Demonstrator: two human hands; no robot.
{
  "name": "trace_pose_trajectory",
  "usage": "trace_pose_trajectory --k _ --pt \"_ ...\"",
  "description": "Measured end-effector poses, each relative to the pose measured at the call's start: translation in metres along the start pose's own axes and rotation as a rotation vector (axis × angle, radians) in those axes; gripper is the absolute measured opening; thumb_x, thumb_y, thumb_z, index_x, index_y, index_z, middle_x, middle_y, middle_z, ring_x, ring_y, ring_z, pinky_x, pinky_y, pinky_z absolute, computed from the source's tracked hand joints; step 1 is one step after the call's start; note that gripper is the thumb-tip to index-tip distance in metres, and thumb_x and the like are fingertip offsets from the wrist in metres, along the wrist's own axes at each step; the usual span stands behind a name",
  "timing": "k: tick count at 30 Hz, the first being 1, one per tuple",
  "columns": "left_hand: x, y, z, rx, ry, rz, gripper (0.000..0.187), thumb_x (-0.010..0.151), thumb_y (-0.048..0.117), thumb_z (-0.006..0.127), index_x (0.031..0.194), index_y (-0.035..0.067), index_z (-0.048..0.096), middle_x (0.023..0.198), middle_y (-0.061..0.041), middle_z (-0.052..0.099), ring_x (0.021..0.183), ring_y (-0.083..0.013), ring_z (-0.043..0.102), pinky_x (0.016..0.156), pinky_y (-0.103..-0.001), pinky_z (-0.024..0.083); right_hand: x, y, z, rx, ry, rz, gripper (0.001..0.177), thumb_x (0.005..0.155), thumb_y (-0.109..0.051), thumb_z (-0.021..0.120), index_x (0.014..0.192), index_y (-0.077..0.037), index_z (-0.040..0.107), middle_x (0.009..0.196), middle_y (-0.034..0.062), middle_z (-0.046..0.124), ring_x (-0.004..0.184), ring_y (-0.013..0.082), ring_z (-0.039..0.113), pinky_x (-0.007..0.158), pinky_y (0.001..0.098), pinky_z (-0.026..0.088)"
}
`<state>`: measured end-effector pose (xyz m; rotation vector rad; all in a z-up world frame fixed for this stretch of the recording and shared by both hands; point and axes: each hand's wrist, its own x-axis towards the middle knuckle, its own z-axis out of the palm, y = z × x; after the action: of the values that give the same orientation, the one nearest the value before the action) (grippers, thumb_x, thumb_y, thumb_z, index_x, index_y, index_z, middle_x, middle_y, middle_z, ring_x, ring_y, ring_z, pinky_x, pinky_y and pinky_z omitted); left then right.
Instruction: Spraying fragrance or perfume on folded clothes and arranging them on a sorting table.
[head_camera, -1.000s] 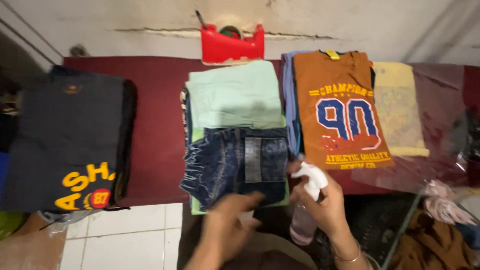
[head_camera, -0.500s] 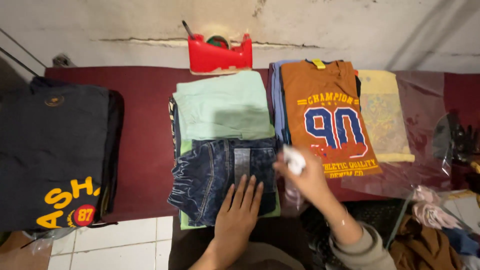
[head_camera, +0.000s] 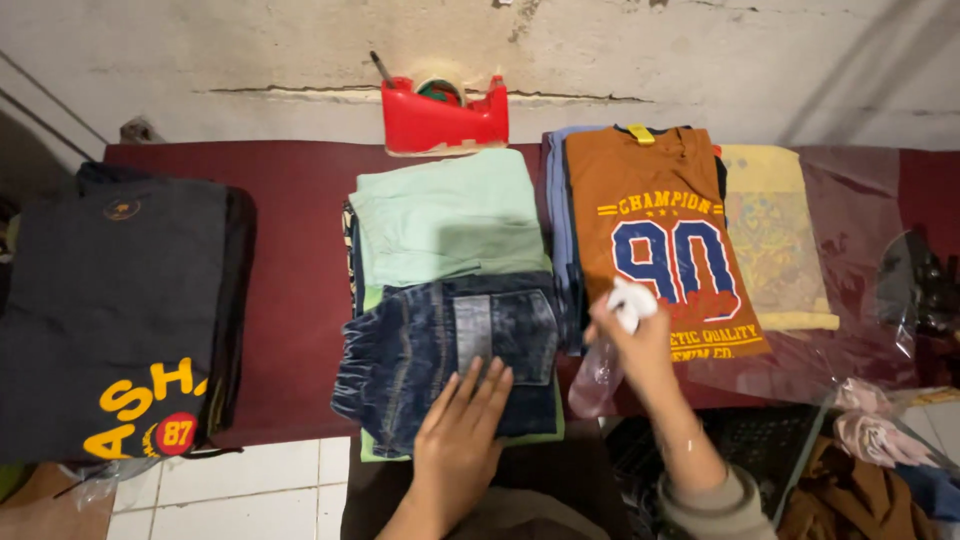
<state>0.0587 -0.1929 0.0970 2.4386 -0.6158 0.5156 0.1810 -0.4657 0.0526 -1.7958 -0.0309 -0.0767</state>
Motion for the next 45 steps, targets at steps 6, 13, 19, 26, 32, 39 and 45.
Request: trace_pose_trajectory --k 6,13,19,26,32,39,45 --pt "-0.002 -0.003 -0.007 -0.181 0.115 -0.098 0.083 0.061 0.001 0.073 0.143 0.003 0.056 0.148 -0.012 0.059 0.143 -0.0309 0.052 0.118 -0.044 0.04 -0.116 0.055 0.013 -0.116 -0.287 0.071 0.018 0.077 -0.003 0.081 0.092 -0.005 0.07 0.075 0.0015 0.069 0.067 0.0104 0.064 0.058 0.028 0.054" --pt "-0.003 -0.004 -0.003 -0.374 0.057 -0.011 0.083 0.079 0.013 0.081 0.15 -0.002 0.042 0.153 -0.024 0.048 0.147 -0.0389 0.04 0.12 -0.055 0.028 -0.102 0.045 -0.022 0.026 -0.136 0.052 0.038 0.077 -0.012 0.076 0.113 -0.003 0.067 0.089 0.0096 0.073 0.074 0.0182 0.07 0.068 0.0332 0.058" --pt "-0.026 -0.019 0.008 -0.56 0.554 0.046 0.063 0.106 0.033 0.058 0.155 0.001 0.036 0.155 -0.03 0.045 0.148 -0.045 0.043 0.13 -0.057 0.03 -0.092 -0.081 0.026 -0.257 -0.643 -0.36 0.037 0.078 -0.021 0.087 0.102 -0.002 0.067 0.092 0.0106 0.068 0.08 0.0262 0.069 0.067 0.0374 0.056" --pt "-0.028 -0.032 -0.015 -0.352 1.089 -0.22 0.06 0.114 0.046 0.035 0.145 -0.005 0.043 0.15 -0.032 0.046 0.14 -0.0408 0.054 0.119 -0.051 0.044 -0.019 -0.152 0.107 -0.472 -0.956 -0.912 0.026 0.088 -0.03 0.077 0.094 -0.007 0.065 0.092 0.0112 0.063 0.084 0.032 0.067 0.064 0.0435 0.052" --pt "-0.081 -0.067 -0.048 -0.209 1.115 -0.41 0.062 0.116 0.045 0.034 0.149 -0.008 0.038 0.154 -0.031 0.042 0.143 -0.0378 0.05 0.131 -0.052 0.033 0.117 -0.115 0.147 -0.53 -0.398 -0.89 0.048 0.083 -0.042 0.082 0.107 -0.002 0.068 0.097 0.0183 0.07 0.085 0.0337 0.067 0.071 0.0436 0.053" --pt "-0.219 -0.188 -0.046 -0.358 1.254 -0.789 0.056 0.114 0.044 0.039 0.143 -0.003 0.047 0.146 -0.02 0.057 0.141 -0.0278 0.053 0.124 -0.045 0.037 0.124 -0.088 0.069 -0.664 -0.383 -0.268 0.034 0.086 -0.039 0.075 0.103 -0.01 0.074 0.071 0.006 0.071 0.062 0.0204 0.069 0.058 0.0379 0.053" --pt "-0.243 -0.238 -0.039 -0.464 1.258 -0.878 0.042 0.11 0.021 0.048 0.146 -0.002 0.045 0.143 -0.017 0.057 0.135 -0.0243 0.053 0.114 -0.038 0.041 0.013 0.0 0.006 -0.621 -0.362 0.079 0.035 0.079 -0.033 0.085 0.097 -0.004 0.075 0.07 0.004 0.071 0.061 0.0137 0.061 0.055 0.0324 0.052"
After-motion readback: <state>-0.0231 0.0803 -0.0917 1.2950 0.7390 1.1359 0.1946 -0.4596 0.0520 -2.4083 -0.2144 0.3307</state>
